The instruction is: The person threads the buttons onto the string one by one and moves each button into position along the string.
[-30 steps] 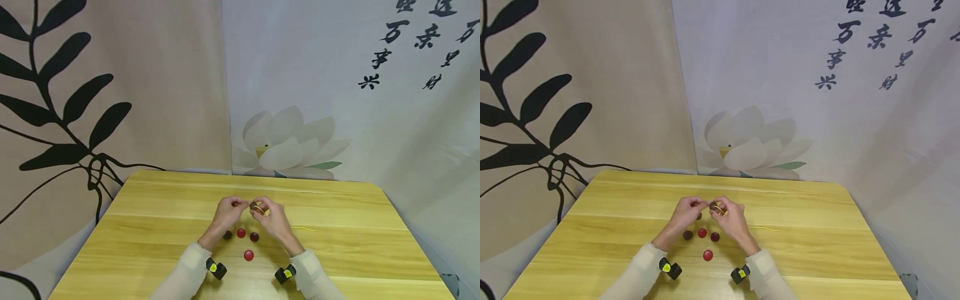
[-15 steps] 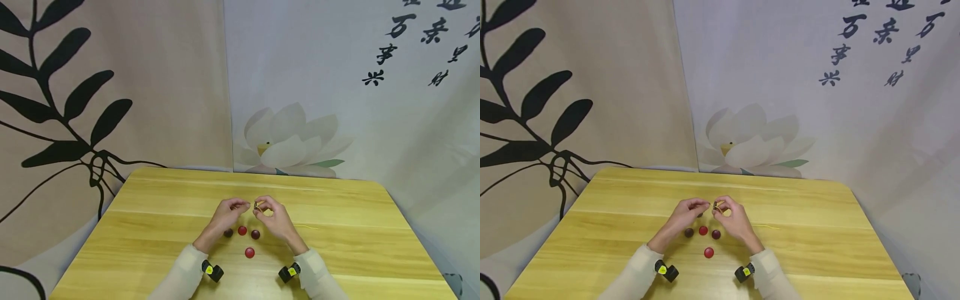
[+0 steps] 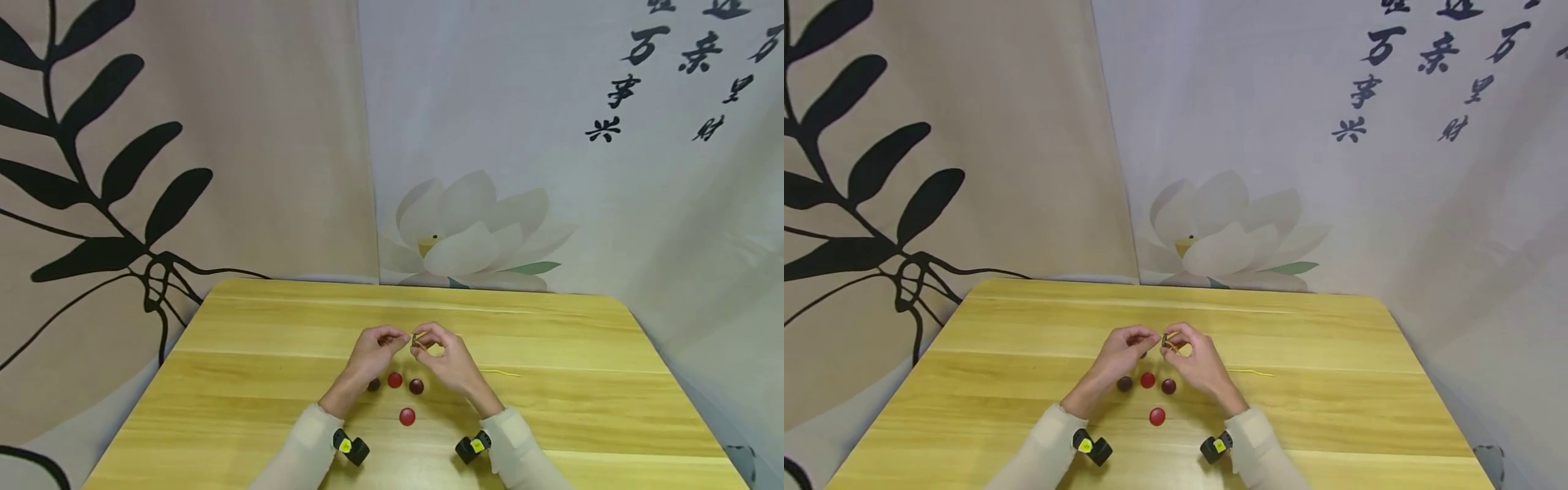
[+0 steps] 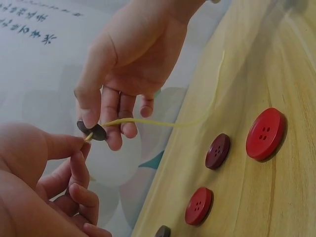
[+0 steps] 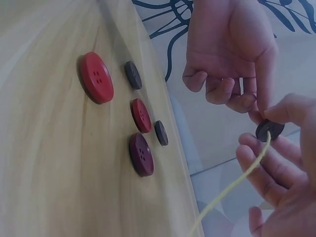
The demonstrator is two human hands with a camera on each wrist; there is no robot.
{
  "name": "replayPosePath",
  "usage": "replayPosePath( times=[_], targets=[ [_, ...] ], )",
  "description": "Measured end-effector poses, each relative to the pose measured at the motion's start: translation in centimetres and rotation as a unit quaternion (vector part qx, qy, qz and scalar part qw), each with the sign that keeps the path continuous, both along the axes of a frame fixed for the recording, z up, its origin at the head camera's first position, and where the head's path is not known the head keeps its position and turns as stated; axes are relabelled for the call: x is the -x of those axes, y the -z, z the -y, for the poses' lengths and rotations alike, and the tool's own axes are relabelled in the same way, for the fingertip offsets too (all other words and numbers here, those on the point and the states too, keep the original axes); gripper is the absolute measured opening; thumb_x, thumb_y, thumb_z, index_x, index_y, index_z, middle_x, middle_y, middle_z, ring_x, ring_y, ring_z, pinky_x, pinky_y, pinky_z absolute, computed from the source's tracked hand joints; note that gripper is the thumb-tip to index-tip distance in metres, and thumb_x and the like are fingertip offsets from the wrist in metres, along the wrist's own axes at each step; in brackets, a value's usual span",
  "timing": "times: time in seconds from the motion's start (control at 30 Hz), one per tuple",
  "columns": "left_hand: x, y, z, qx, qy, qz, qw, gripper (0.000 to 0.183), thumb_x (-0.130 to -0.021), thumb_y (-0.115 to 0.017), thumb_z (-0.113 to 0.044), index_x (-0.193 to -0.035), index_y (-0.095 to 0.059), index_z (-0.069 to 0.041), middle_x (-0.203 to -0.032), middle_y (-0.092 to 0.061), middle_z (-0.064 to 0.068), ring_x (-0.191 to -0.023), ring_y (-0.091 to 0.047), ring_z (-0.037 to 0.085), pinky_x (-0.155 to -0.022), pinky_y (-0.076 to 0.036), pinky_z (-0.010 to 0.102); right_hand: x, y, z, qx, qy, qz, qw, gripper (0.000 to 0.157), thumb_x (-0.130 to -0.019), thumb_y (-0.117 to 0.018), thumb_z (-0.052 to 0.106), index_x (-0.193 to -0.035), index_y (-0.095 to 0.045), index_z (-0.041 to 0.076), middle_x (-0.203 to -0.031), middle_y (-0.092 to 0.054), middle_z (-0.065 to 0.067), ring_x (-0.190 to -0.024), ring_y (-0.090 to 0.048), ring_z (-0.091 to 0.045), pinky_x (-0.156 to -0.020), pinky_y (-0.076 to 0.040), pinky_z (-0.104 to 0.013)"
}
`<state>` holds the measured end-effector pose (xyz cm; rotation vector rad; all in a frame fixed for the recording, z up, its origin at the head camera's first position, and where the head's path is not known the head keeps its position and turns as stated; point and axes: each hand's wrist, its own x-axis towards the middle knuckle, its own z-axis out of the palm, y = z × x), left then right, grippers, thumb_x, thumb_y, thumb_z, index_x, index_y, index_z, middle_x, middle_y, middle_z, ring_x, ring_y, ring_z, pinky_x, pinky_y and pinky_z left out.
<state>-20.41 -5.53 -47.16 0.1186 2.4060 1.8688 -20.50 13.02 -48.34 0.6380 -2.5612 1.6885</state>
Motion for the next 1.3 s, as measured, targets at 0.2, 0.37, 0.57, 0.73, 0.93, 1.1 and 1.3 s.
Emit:
replayPosePath(
  times=[0.2,0.37,0.57,0.73,0.93,1.1,1.3],
  targets=[
    [0.0,-0.1,-0.1,0.007,0.003,-0.007,0.9999,0.019,-0.095,-0.066,-0.021,-0.096,-0.072,-0.003,-0.080,-0.058,0.001,-0.073,-0.049,0.014,-0.065,-0.041,0.027,-0.1,-0.1,0.0,0.002,0.005,0.008,1.000,0.025,-0.090,-0.070,0.008,-0.113,-0.063,0.014,-0.096,-0.074,-0.006,-0.096,-0.062,-0.020,-0.094,-0.042,-0.060],
    [0.0,-0.3,-0.1,0.010,0.002,-0.004,0.9999,0.019,-0.096,-0.066,-0.022,-0.096,-0.072,-0.004,-0.081,-0.059,0.002,-0.074,-0.049,0.015,-0.064,-0.041,0.027,0.0,-0.3,0.1,0.008,0.005,0.017,1.000,0.027,-0.088,-0.069,0.004,-0.113,-0.062,0.012,-0.100,-0.073,-0.014,-0.095,-0.062,-0.022,-0.096,-0.041,-0.060],
    [0.1,-0.3,0.2,0.017,-0.006,0.000,0.9998,0.019,-0.096,-0.066,-0.022,-0.097,-0.072,-0.004,-0.083,-0.059,0.003,-0.075,-0.049,0.015,-0.066,-0.041,0.028,0.1,0.0,0.0,0.002,-0.002,0.023,1.000,0.030,-0.087,-0.068,0.003,-0.116,-0.061,0.005,-0.102,-0.073,-0.016,-0.096,-0.063,-0.023,-0.098,-0.040,-0.061],
    [0.2,-0.4,0.4,0.010,-0.006,0.003,0.9999,0.019,-0.096,-0.065,-0.022,-0.099,-0.072,-0.004,-0.084,-0.059,0.003,-0.076,-0.049,0.016,-0.065,-0.041,0.027,0.2,0.2,-0.3,-0.006,-0.001,0.013,1.000,0.029,-0.086,-0.068,0.003,-0.115,-0.061,0.006,-0.101,-0.073,-0.014,-0.095,-0.063,-0.022,-0.098,-0.041,-0.060],
    [0.1,-0.5,0.4,0.007,0.001,0.008,0.9999,0.021,-0.097,-0.064,-0.022,-0.101,-0.071,-0.002,-0.085,-0.059,0.003,-0.074,-0.049,0.016,-0.063,-0.041,0.025,0.1,0.4,-0.8,-0.018,-0.005,0.013,1.000,0.029,-0.087,-0.068,0.003,-0.114,-0.061,0.005,-0.101,-0.074,-0.014,-0.095,-0.063,-0.021,-0.098,-0.040,-0.060],
    [0.1,-0.6,0.4,0.003,0.004,0.013,0.9999,0.022,-0.098,-0.063,-0.021,-0.102,-0.071,-0.001,-0.084,-0.059,0.005,-0.072,-0.050,0.014,-0.061,-0.043,0.025,-0.1,0.4,-1.6,-0.018,0.015,0.019,1.000,0.028,-0.086,-0.069,0.002,-0.112,-0.062,0.009,-0.099,-0.074,-0.011,-0.094,-0.064,-0.020,-0.099,-0.039,-0.060],
    [0.3,-0.8,0.6,0.006,0.001,0.010,0.9999,0.018,-0.097,-0.064,-0.022,-0.099,-0.072,-0.005,-0.084,-0.059,0.003,-0.072,-0.050,0.015,-0.063,-0.044,0.026,0.2,0.5,-1.9,-0.022,0.014,0.016,1.000,0.027,-0.086,-0.070,0.002,-0.112,-0.062,0.008,-0.098,-0.075,-0.011,-0.094,-0.064,-0.018,-0.101,-0.037,-0.059]
  ],
)
